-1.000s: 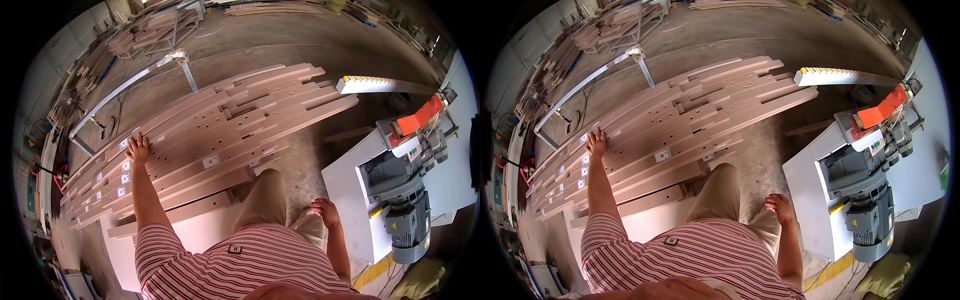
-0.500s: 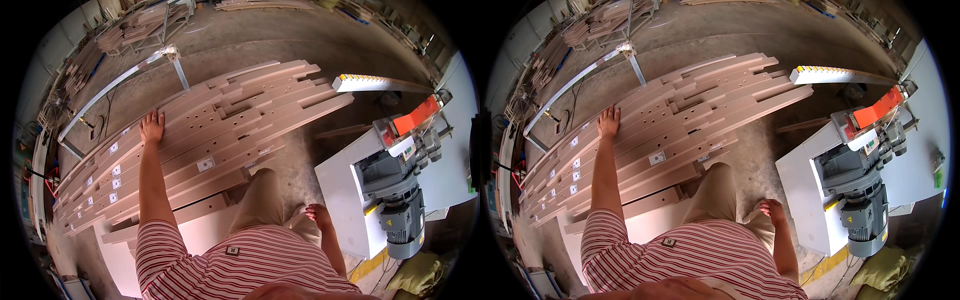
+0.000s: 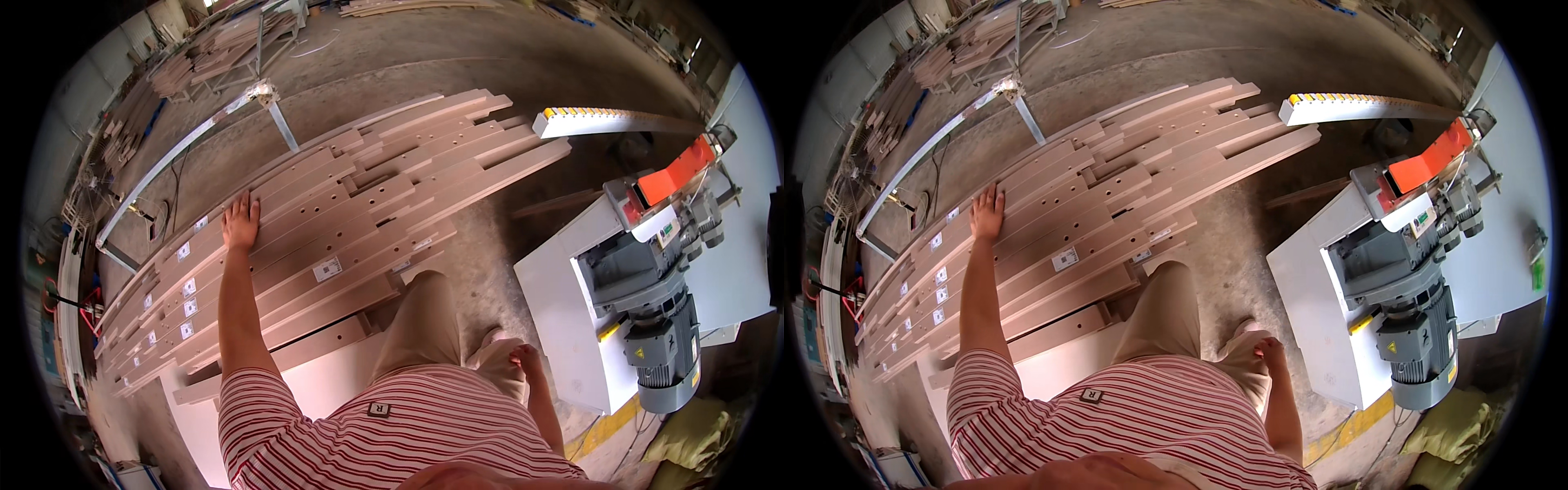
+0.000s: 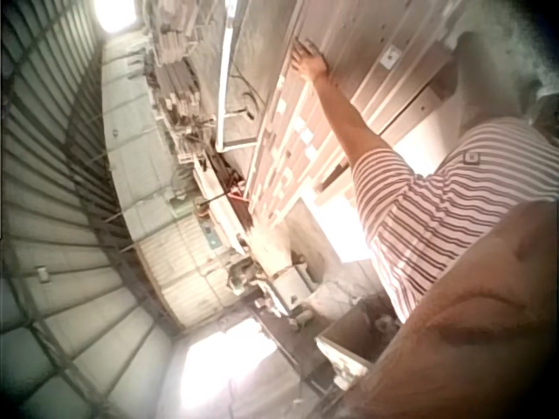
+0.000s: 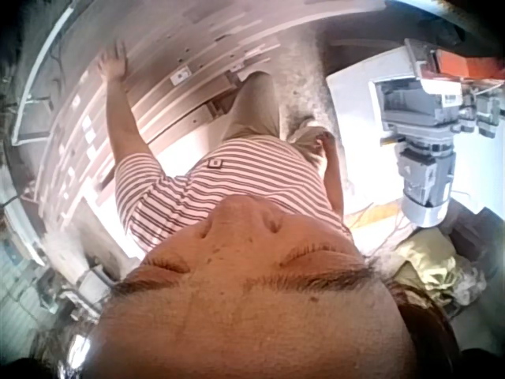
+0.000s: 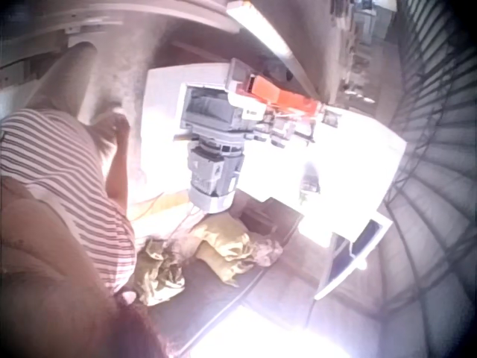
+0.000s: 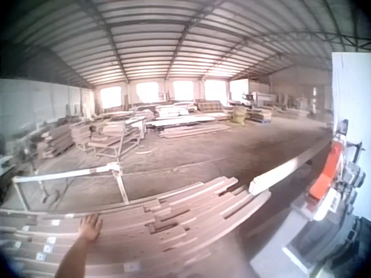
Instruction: The person repeatedly picks up thin wooden planks from a pile and places them onto a stack. The person handles the planks by hand, moving them from one location to another within the workshop.
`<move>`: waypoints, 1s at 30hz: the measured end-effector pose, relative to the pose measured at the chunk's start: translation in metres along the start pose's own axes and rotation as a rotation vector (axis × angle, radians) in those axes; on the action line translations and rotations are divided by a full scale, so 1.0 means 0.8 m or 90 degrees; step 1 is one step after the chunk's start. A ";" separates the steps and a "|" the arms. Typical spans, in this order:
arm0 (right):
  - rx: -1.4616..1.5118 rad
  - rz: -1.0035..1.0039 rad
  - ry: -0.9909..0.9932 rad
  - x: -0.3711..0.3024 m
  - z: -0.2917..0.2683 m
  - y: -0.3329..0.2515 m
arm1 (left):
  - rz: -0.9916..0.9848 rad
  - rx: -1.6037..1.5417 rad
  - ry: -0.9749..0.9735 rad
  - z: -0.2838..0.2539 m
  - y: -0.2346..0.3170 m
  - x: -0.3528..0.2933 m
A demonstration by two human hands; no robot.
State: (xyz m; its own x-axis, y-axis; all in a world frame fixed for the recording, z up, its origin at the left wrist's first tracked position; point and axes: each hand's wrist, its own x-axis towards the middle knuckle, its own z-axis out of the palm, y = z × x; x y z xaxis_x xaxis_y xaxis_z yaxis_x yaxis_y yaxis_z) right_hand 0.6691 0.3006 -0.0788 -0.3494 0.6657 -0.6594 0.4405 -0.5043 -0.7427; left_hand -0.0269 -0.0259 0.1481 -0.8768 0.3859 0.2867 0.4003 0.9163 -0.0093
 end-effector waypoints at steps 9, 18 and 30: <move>-0.167 -0.111 0.132 -0.005 0.014 0.018 | 0.050 0.025 0.018 0.023 -0.013 -0.006; -0.344 -0.118 0.238 -0.003 0.025 0.021 | 0.043 0.247 0.127 0.095 -0.067 -0.017; -0.483 -0.017 0.164 -0.020 0.037 -0.011 | -0.092 0.127 0.080 0.044 -0.013 -0.037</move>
State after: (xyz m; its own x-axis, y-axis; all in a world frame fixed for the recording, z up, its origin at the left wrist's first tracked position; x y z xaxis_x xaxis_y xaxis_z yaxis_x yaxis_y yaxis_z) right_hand 0.6461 0.2779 -0.0653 -0.2075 0.8249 -0.5258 0.9088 -0.0363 -0.4156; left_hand -0.0145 -0.0430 0.1059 -0.8764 0.2442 0.4151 0.2013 0.9687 -0.1450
